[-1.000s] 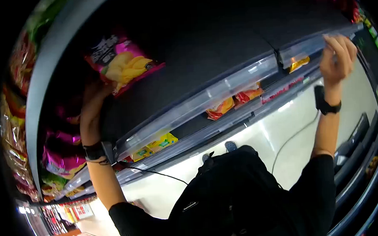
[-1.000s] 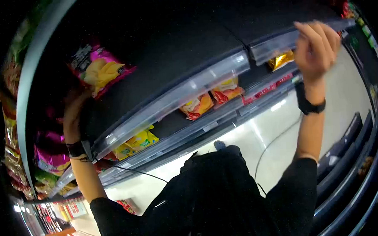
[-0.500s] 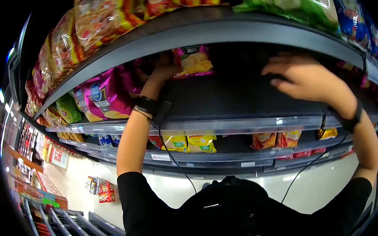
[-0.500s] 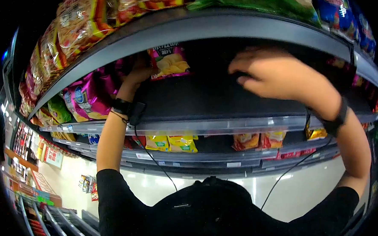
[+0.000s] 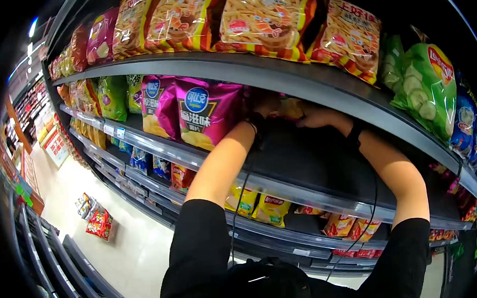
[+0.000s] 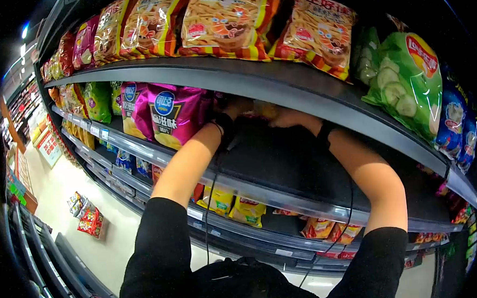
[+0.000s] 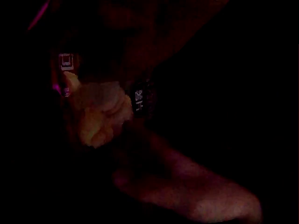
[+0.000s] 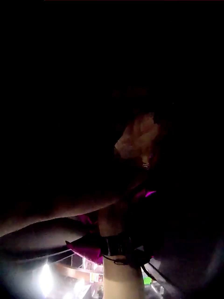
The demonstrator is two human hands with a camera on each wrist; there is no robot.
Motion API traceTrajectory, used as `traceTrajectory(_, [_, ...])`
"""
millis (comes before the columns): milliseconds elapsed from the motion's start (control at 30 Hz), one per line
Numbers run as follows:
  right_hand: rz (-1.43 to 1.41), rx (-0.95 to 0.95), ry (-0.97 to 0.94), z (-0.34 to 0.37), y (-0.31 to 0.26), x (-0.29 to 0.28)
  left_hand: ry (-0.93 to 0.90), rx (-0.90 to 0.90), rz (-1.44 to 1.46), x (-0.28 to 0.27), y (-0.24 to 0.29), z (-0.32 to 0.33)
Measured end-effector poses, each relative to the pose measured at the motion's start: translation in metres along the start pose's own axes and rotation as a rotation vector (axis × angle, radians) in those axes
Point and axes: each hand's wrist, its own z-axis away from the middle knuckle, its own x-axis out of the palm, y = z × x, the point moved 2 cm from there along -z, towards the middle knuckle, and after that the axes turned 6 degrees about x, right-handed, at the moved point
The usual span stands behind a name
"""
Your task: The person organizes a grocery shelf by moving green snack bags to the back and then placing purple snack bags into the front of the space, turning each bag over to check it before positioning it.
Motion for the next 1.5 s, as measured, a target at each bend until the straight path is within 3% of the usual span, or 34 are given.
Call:
traceTrajectory(67, [-0.04, 0.009, 0.06, 0.002, -0.015, -0.004, 0.103, -0.006, 0.147, -0.025, 0.021, 0.024])
traceTrajectory(200, [-0.181, 0.004, 0.073, 0.013, -0.041, -0.007, 0.217, -0.074, 0.244, 0.029, -0.007, -0.012])
traceTrajectory(267, [-0.157, -0.042, 0.12, -0.031, -0.011, 0.019, 0.275, -0.128, 0.191, 0.043, -0.01, -0.017])
traceTrajectory(367, [-0.125, -0.271, 0.225, -0.093, 0.031, 0.055, 0.277, -0.003, 0.089, 0.027, -0.002, -0.009])
traceTrajectory(433, [-0.111, -0.355, 0.22, -0.095, 0.051, 0.061, 0.266, 0.026, 0.11, 0.017, 0.01, -0.004])
traceTrajectory(633, [-0.162, -0.213, 0.153, -0.055, 0.045, 0.035, 0.343, -0.014, 0.206, 0.029, 0.053, -0.001])
traceTrajectory(900, [-0.182, 0.126, 0.237, 0.048, 0.014, 0.008, 0.278, 0.052, 0.374, 0.049, 0.118, 0.001])
traceTrajectory(1067, [-0.217, 0.299, 0.245, 0.143, -0.022, 0.009, 0.348, 0.114, 0.478, 0.01, 0.156, 0.053])
traceTrajectory(1100, [-0.234, 0.318, 0.235, 0.163, -0.03, 0.01, 0.433, 0.194, 0.454, -0.01, 0.16, 0.087])
traceTrajectory(1133, [-0.252, 0.337, 0.225, 0.182, -0.039, 0.011, 0.48, 0.273, 0.635, -0.023, 0.162, 0.109])
traceTrajectory(1167, [-0.293, 0.32, 0.15, 0.2, -0.05, 0.006, 0.406, 0.329, 0.734, -0.036, 0.164, 0.132])
traceTrajectory(1233, [-0.432, 0.353, 0.239, 0.247, -0.043, 0.021, 0.25, 0.454, 0.923, -0.065, 0.168, 0.176])
traceTrajectory(1300, [-0.463, 0.42, 0.223, 0.292, -0.037, 0.035, 0.289, 0.591, 0.99, -0.084, 0.175, 0.216])
traceTrajectory(1367, [-0.495, 0.212, 0.376, 0.339, -0.038, 0.058, 0.392, 0.696, 0.905, -0.078, 0.184, 0.255])
traceTrajectory(1467, [-0.588, 0.272, 0.396, 0.412, -0.042, 0.097, 0.334, 0.511, 0.944, -0.051, 0.2, 0.311])
traceTrajectory(1500, [-0.567, 0.212, 0.458, 0.436, -0.043, 0.11, 0.301, 0.438, 0.844, -0.035, 0.201, 0.33])
